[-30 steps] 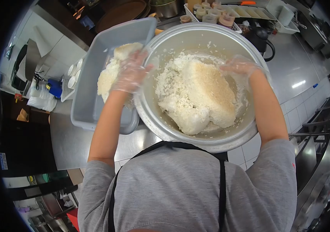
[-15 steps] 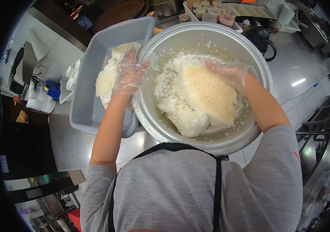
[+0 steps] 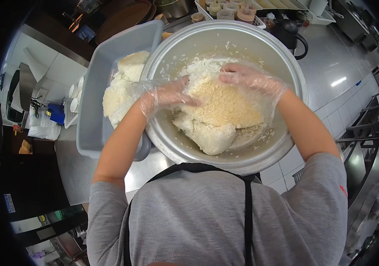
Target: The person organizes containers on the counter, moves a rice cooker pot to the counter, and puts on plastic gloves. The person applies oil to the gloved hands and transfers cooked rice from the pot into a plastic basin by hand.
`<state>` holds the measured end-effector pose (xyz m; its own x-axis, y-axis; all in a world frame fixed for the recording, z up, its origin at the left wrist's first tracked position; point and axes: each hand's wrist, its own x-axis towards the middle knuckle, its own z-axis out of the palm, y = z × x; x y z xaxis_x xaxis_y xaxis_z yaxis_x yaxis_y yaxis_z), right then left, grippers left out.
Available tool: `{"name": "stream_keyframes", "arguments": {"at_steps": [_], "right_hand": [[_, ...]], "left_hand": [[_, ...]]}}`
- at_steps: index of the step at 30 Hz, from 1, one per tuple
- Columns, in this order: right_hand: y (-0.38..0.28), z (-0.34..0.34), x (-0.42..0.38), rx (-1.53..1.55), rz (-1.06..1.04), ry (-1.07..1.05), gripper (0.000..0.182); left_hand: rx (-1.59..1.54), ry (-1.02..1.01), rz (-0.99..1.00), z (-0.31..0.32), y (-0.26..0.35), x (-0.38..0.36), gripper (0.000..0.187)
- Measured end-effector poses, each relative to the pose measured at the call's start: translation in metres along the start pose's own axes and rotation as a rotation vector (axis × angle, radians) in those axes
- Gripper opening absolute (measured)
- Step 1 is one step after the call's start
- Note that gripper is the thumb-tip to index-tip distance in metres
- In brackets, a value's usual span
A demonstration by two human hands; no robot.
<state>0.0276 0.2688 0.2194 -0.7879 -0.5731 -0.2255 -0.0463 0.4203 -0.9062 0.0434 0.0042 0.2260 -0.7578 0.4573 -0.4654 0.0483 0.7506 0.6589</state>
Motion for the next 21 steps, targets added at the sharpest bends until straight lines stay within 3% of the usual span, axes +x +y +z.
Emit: {"name": "stream_keyframes", "arguments": {"at_steps": [2,4,6,8,12,14,16,17,19,20,21], "right_hand": [[0.009,-0.007,-0.011,0.069,0.048,0.013,0.086],[0.023,-0.014,-0.022,0.256,0.508,-0.136,0.076],[0.034,-0.007,-0.021,0.17,0.481,-0.232,0.079],[0.038,-0.004,-0.027,0.079,0.456,-0.336,0.084],[0.027,-0.001,-0.029,0.255,0.401,-0.215,0.081],[0.023,0.0,-0.03,0.278,0.34,-0.152,0.081],[-0.005,0.006,-0.041,0.562,0.339,0.048,0.082],[0.004,0.004,-0.038,0.563,0.344,0.043,0.082],[0.026,-0.006,-0.029,0.195,0.366,-0.163,0.084],[0.025,-0.009,-0.028,0.187,0.356,-0.157,0.084],[0.02,-0.011,-0.027,0.15,0.513,-0.268,0.084]], "left_hand": [[0.021,-0.021,-0.084,-0.003,0.009,-0.007,0.106],[0.058,-0.007,-0.107,-0.003,0.004,-0.005,0.108],[0.092,0.001,-0.127,-0.001,0.002,-0.005,0.11],[-0.376,-0.122,-0.17,0.001,0.006,-0.009,0.114],[-0.467,-0.006,-0.176,-0.002,0.007,-0.012,0.116],[-0.516,-0.005,-0.167,-0.008,0.013,-0.015,0.112],[-0.567,-0.031,-0.139,-0.017,0.015,-0.016,0.112],[-0.62,-0.071,-0.106,-0.016,0.015,-0.016,0.113],[-0.599,-0.054,-0.104,-0.008,0.018,-0.015,0.112],[-0.573,-0.026,-0.096,-0.007,0.02,-0.016,0.111],[-0.566,-0.014,-0.086,-0.006,0.017,-0.015,0.111]]}}
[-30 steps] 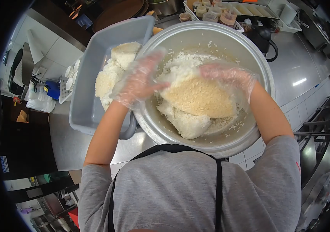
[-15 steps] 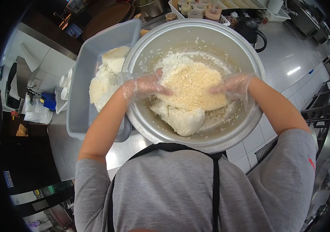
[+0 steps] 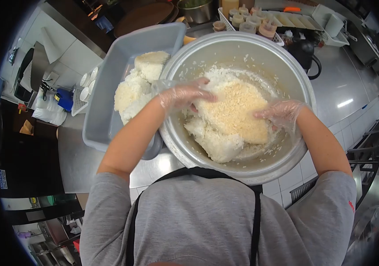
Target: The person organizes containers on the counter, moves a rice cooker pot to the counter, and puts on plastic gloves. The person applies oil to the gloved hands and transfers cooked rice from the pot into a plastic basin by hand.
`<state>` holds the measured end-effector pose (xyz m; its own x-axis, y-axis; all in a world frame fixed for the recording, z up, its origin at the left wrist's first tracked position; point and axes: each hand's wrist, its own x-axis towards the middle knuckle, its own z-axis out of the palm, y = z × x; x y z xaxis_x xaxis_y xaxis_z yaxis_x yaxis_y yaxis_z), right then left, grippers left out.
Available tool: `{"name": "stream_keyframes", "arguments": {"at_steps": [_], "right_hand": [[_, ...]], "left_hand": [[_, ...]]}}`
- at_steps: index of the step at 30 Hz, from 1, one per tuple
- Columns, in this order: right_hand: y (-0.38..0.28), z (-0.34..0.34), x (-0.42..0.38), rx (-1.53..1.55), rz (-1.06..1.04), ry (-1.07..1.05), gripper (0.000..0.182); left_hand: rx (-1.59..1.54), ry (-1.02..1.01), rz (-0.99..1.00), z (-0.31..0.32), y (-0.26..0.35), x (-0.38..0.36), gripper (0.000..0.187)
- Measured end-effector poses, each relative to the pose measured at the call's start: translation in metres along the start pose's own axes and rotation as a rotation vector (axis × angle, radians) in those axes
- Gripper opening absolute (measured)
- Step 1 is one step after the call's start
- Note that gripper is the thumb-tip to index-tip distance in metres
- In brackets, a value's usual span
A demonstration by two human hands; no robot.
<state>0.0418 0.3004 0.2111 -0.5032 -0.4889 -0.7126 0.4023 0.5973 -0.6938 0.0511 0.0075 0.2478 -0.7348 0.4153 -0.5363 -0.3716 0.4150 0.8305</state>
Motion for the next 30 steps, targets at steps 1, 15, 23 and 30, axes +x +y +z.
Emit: {"name": "stream_keyframes", "arguments": {"at_steps": [1,15,23,30], "right_hand": [[-0.005,-0.002,-0.003,-0.04,0.168,-0.084,0.085],[0.035,0.023,0.064,0.664,-0.147,0.421,0.072],[0.019,0.003,0.092,0.818,-0.23,0.38,0.065],[-0.023,0.024,0.03,0.746,-0.554,0.498,0.066]], "left_hand": [[0.016,0.033,-0.062,-0.002,-0.005,0.004,0.11],[-0.116,-0.022,-0.189,-0.017,-0.023,0.02,0.092],[-0.056,0.174,-0.054,-0.013,-0.028,0.025,0.085],[-0.077,0.326,0.249,-0.01,-0.008,-0.019,0.093]]}}
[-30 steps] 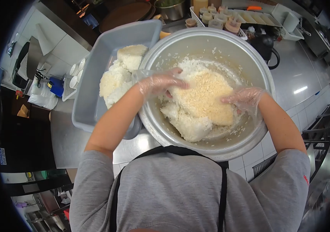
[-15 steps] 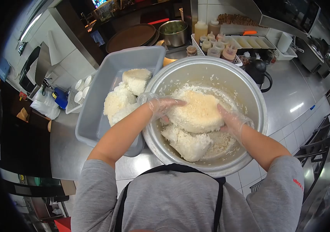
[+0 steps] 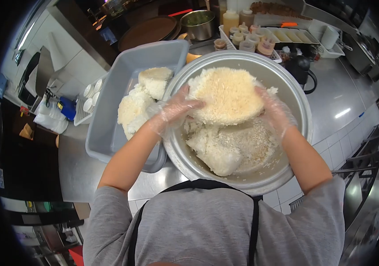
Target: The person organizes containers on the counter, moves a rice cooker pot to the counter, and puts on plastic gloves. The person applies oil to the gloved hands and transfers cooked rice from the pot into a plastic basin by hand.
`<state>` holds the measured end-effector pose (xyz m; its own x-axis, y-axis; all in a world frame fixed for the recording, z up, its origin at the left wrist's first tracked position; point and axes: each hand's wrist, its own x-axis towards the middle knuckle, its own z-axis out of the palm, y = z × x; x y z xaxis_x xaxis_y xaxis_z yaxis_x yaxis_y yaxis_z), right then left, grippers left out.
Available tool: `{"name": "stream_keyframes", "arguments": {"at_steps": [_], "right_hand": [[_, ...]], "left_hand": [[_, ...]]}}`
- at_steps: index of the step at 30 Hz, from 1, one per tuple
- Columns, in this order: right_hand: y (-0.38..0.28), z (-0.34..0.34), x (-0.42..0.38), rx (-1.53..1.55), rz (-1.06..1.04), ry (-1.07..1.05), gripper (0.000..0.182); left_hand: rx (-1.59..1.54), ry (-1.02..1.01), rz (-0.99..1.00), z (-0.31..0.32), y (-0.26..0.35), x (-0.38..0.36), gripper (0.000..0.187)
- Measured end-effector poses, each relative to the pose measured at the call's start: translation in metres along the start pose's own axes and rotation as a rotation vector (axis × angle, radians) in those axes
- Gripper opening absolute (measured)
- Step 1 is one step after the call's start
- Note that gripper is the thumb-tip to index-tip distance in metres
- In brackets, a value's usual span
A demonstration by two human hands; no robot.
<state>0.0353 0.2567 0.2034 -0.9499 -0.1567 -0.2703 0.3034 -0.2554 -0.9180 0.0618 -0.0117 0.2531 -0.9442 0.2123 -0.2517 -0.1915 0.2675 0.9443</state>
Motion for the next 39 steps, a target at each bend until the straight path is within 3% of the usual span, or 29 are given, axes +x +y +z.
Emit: {"name": "stream_keyframes", "arguments": {"at_steps": [3,5,7,9,13,15,17,20,22,24,25,27,28,31,33,35,37,38,39], "right_hand": [[-0.027,0.015,0.001,-0.007,-0.073,-0.014,0.065],[-0.045,0.031,0.0,0.002,-0.069,-0.041,0.066],[-0.071,0.066,-0.008,0.029,-0.189,-0.067,0.067],[-0.092,0.11,-0.017,-0.093,-0.312,-0.041,0.07],[-0.099,0.166,0.027,-0.242,-0.488,-0.353,0.072],[-0.098,0.198,0.037,-0.289,-0.507,-0.585,0.072],[-0.083,0.228,0.047,-0.093,-0.383,-0.773,0.065],[-0.022,0.279,0.094,-0.238,-0.398,-0.584,0.075],[0.007,0.295,0.109,-0.408,-0.476,-0.503,0.07],[0.029,0.298,0.11,-0.432,-0.014,-0.583,0.071],[0.024,0.304,0.116,-0.431,-0.017,-0.585,0.071],[0.01,0.312,0.131,-1.224,-0.303,-0.661,0.064],[0.002,0.311,0.127,-1.224,-0.292,-0.662,0.064],[-0.037,0.294,0.108,-1.542,-0.651,-0.857,0.063],[-0.056,0.262,0.079,-0.957,-0.231,-0.785,0.059],[-0.072,0.223,0.072,-0.856,-0.256,-0.887,0.059],[-0.085,0.171,0.05,-0.764,-0.221,-0.82,0.061],[-0.082,0.149,0.058,-0.822,-0.078,-0.772,0.066],[-0.076,0.129,0.068,-0.876,0.062,-0.723,0.072]], "left_hand": [[-0.01,0.073,0.099,-0.019,0.029,-0.023,0.094],[-0.02,0.244,0.106,-0.016,0.076,-0.068,0.092],[-0.021,0.371,0.238,-0.046,0.068,-0.066,0.084],[-0.023,0.347,0.315,-0.067,0.09,-0.088,0.073],[0.06,0.55,0.319,-0.124,0.079,-0.112,0.065],[-0.044,0.644,0.234,-0.148,0.058,-0.123,0.063],[-0.096,0.673,0.162,-0.166,0.026,-0.134,0.06],[-0.171,0.704,-0.03,-0.196,-0.032,-0.143,0.059],[-0.199,0.71,-0.153,-0.209,-0.065,-0.141,0.061],[-0.191,0.688,-0.351,-0.218,-0.096,-0.14,0.062],[-0.258,0.773,-0.419,-0.222,-0.107,-0.136,0.061],[-0.168,0.733,-0.506,-0.231,-0.12,-0.136,0.06],[-0.078,0.685,-0.594,-0.23,-0.123,-0.137,0.06],[0.033,0.681,-0.629,-0.234,-0.114,-0.14,0.06],[0.12,0.687,-0.627,-0.238,-0.11,-0.146,0.06],[0.208,0.681,-0.626,-0.232,-0.099,-0.147,0.061],[0.269,0.669,-0.61,-0.223,-0.078,-0.146,0.068],[0.275,0.656,-0.608,-0.219,-0.072,-0.145,0.068],[0.605,0.678,-0.53,-0.216,-0.066,-0.143,0.067]]}}
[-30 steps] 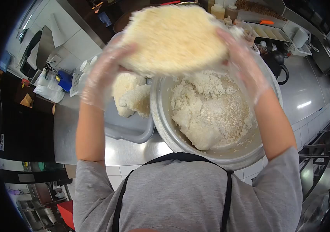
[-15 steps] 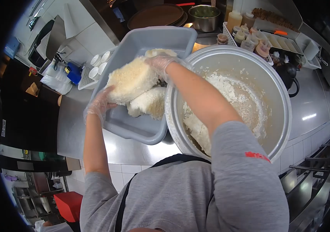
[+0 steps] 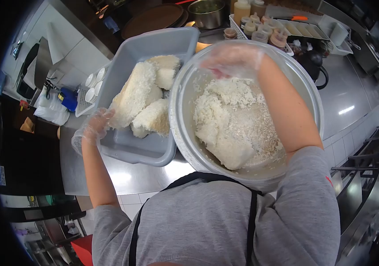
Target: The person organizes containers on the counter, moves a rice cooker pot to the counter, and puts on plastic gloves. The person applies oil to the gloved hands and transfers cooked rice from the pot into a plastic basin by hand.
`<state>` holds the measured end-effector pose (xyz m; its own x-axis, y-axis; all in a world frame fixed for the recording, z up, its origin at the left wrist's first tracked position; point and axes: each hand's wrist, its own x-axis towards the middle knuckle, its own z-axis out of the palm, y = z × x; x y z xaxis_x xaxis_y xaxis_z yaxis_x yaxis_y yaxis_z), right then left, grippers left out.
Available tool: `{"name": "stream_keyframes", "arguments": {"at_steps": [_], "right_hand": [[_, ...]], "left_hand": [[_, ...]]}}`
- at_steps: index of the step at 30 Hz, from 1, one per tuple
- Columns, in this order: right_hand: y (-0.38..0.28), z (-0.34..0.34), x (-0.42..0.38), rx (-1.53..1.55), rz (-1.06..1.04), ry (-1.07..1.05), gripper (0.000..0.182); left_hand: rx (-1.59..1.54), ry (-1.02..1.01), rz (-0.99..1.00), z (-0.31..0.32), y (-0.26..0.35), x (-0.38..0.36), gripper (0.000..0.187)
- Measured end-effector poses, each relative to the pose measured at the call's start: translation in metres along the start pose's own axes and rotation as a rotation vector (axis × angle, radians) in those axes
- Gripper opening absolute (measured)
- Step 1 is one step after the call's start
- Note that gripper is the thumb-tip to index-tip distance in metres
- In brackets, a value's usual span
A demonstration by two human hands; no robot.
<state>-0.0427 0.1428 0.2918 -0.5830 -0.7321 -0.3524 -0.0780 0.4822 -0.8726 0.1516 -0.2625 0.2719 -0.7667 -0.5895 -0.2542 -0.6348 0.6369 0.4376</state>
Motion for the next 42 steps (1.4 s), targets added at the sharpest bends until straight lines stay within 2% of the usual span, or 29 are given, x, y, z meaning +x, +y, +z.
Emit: {"name": "stream_keyframes", "arguments": {"at_steps": [1,2,3,4,5,7,9,10,12,13,14,15,16,17,18,20,22,23,26,27,29,31,33,34,36,37,38,40,42], "right_hand": [[0.024,-0.002,-0.01,0.112,-0.001,0.107,0.077],[0.044,-0.006,-0.011,-0.015,0.07,0.149,0.082],[0.063,-0.011,-0.011,-0.138,0.147,0.183,0.088],[0.078,-0.018,-0.001,-0.499,0.296,0.146,0.094],[0.099,-0.009,0.01,-0.495,0.3,0.148,0.094],[0.133,0.019,0.026,-0.499,-0.089,0.335,0.07],[0.098,0.066,0.021,-0.649,0.061,0.488,0.069],[0.101,0.07,0.033,-0.648,0.058,0.489,0.069],[0.118,0.079,0.059,-0.747,-0.073,0.276,0.064],[0.121,0.081,0.057,-0.747,-0.072,0.271,0.064],[0.122,0.08,0.055,-0.668,-0.113,0.216,0.06],[0.122,0.078,0.054,-0.588,-0.156,0.163,0.057],[0.122,0.071,0.046,-0.589,-0.161,0.159,0.057],[0.125,0.057,0.032,-0.293,-0.12,0.155,0.058],[0.124,0.045,0.016,0.004,-0.073,0.146,0.06],[0.112,0.022,-0.008,0.275,-0.114,0.152,0.07],[0.066,0.017,-0.044,0.474,-0.127,0.236,0.077],[0.063,0.012,-0.04,0.47,-0.131,0.226,0.077],[0.044,-0.013,-0.017,0.486,-0.386,0.215,0.074],[0.028,-0.014,-0.006,0.468,-0.465,0.167,0.071],[-0.016,-0.005,0.014,0.236,-0.539,0.115,0.066],[-0.041,0.024,0.025,0.411,-0.667,-0.009,0.058],[-0.057,0.046,0.054,0.426,-0.618,-0.179,0.054],[-0.049,0.055,0.093,0.081,-0.662,-0.063,0.054],[-0.063,0.08,0.134,-0.374,-0.438,-0.022,0.055],[-0.074,0.091,0.141,-0.48,-0.181,-0.097,0.056],[-0.072,0.097,0.143,-0.48,-0.184,-0.099,0.056],[-0.062,0.108,0.148,-0.767,-0.265,-0.126,0.066],[-0.06,0.103,0.144,-0.768,-0.314,-0.084,0.064]], "left_hand": [[0.255,0.135,0.15,0.0,0.006,-0.004,0.067],[0.258,0.132,0.155,0.002,0.014,-0.009,0.067],[0.251,0.239,0.337,0.009,0.027,-0.017,0.064],[0.241,0.347,0.517,0.017,0.042,-0.028,0.062],[0.162,0.295,0.536,0.024,0.067,-0.049,0.062],[0.029,0.193,0.593,0.044,0.116,-0.091,0.061],[0.015,0.145,0.756,0.076,0.14,-0.11,0.057],[0.053,0.147,0.88,0.095,0.147,-0.114,0.054],[0.216,0.026,0.955,0.121,0.172,-0.135,0.05],[0.296,-0.128,0.942,0.134,0.176,-0.136,0.047],[0.374,-0.273,0.928,0.146,0.179,-0.132,0.044],[0.373,-0.264,0.926,0.155,0.183,-0.129,0.044],[0.56,-0.366,0.937,0.163,0.185,-0.126,0.043],[0.747,-0.466,0.941,0.17,0.185,-0.123,0.041],[0.744,-0.465,0.933,0.181,0.182,-0.118,0.041],[0.849,-0.549,0.995,0.201,0.176,-0.111,0.045],[0.852,-0.592,1.011,0.206,0.177,-0.111,0.049],[0.868,-0.634,1.034,0.207,0.177,-0.11,0.053],[0.997,-0.725,1.104,0.216,0.18,-0.101,0.058],[0.994,-0.725,1.101,0.22,0.176,-0.098,0.058],[0.863,-0.632,1.25,0.223,0.167,-0.093,0.061],[0.931,-0.665,1.206,0.206,0.182,-0.106,0.062],[1.026,-0.709,1.139,0.194,0.194,-0.116,0.063],[1.025,-0.712,1.136,0.194,0.192,-0.115,0.063],[1.007,-0.708,1.137,0.197,0.188,-0.114,0.063],[1.004,-0.707,1.14,0.198,0.185,-0.112,0.062],[1.0,-0.705,1.143,0.2,0.183,-0.111,0.062],[0.984,-0.702,1.152,0.204,0.179,-0.107,0.062],[0.958,-0.692,1.187,0.209,0.175,-0.101,0.062]]}}
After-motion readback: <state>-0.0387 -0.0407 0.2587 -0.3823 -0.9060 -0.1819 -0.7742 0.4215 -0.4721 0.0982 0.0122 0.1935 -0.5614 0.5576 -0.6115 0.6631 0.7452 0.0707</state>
